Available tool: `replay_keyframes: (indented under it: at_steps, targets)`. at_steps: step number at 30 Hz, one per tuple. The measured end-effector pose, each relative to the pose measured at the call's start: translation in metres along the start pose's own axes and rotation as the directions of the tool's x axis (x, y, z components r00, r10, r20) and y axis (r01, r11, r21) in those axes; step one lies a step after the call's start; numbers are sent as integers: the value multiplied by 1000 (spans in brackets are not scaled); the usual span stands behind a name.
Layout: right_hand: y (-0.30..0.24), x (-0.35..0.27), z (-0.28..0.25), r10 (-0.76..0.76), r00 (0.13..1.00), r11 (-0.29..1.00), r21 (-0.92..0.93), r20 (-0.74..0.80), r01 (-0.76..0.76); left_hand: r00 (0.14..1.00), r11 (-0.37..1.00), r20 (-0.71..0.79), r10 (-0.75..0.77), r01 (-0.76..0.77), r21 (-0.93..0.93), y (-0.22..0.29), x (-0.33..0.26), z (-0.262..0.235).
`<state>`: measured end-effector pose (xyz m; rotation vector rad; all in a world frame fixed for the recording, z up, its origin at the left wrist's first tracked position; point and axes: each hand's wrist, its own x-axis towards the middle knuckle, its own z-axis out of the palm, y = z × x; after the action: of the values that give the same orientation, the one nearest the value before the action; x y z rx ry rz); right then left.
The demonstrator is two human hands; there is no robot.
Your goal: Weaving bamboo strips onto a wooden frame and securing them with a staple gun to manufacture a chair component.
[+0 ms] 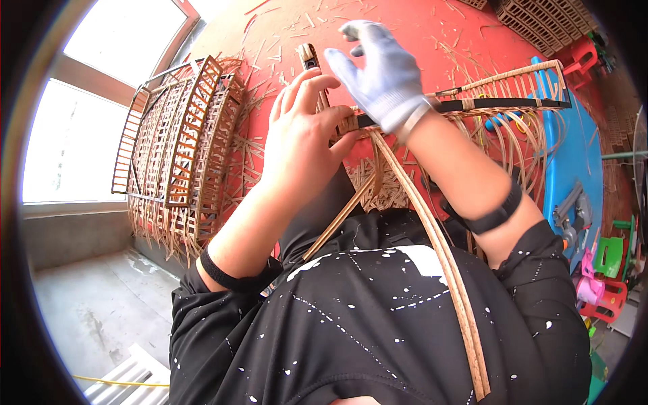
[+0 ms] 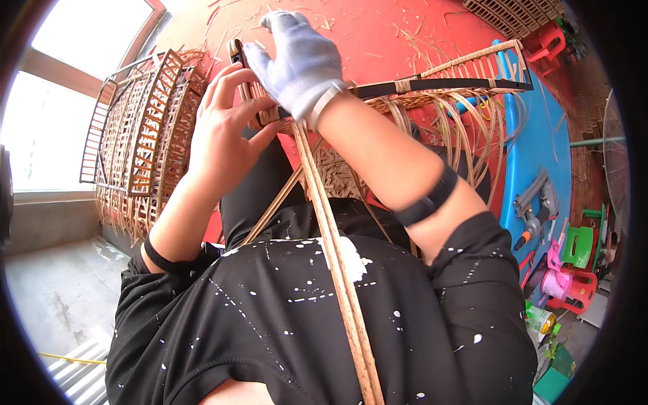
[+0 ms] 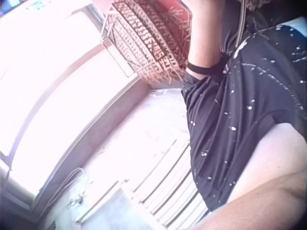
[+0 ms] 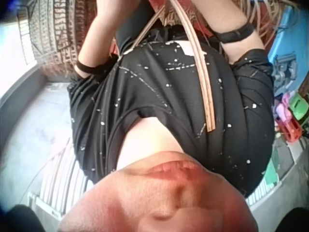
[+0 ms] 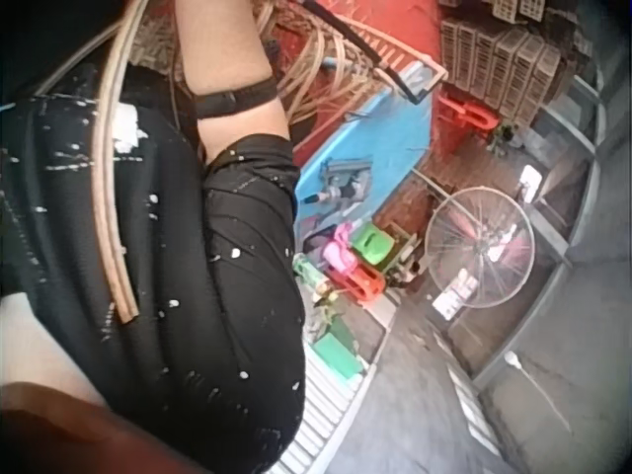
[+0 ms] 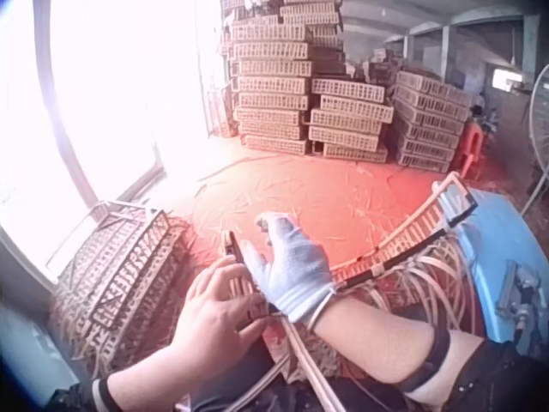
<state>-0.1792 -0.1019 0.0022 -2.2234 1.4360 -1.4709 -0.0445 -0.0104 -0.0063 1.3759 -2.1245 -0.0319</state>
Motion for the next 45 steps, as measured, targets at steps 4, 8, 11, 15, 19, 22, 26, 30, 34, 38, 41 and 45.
replay_keyframes:
  at_steps: [4, 8, 11, 15, 19, 22, 26, 30, 34, 38, 41, 45]
  targets:
    - [-5, -63, -70, -331, 893, 911, 350, 305, 218, 996, 1000, 90, 6, -6, -2, -6, 7, -1]
    - [-5, -98, -78, 140, 798, 941, 172, 587, -292, 990, 998, 142, 22, -31, 62, -6, 12, -5]
    - [-3, -101, -72, 271, 743, 773, 322, 612, -547, 979, 992, 204, 27, -51, 115, -3, 13, -9]
    - [-9, -97, -71, 366, 509, 345, 395, 779, -852, 962, 984, 260, 80, -119, 136, -1, 18, -13]
    - [-12, -98, -71, 403, 516, 535, 263, 756, -803, 910, 992, 397, 117, -124, -6, -10, 31, -16]
    - [-11, -102, -66, 397, 529, 595, 228, 750, -770, 870, 983, 457, 183, -161, -87, -15, 37, -17]
    - [-6, -102, -53, 429, 418, 429, 227, 801, -875, 854, 978, 477, 209, -175, -115, -18, 36, -16]
    - [2, -93, -46, 375, 297, 295, 191, 878, -936, 857, 973, 461, 228, -189, -131, -20, 35, -15]
    - [6, -90, -50, 361, 389, 492, 182, 848, -852, 865, 967, 434, 251, -200, -161, -22, 34, -14]
    - [7, -94, -51, 391, 346, 300, 238, 853, -924, 861, 967, 439, 256, -226, -121, -24, 30, -14]
    - [12, -94, -50, 391, 264, 62, 261, 882, -963, 864, 962, 423, 273, -252, -105, -26, 29, -12]
    - [18, -90, -51, 302, 210, 88, 193, 930, -977, 862, 951, 402, 308, -294, -98, -28, 28, -9]
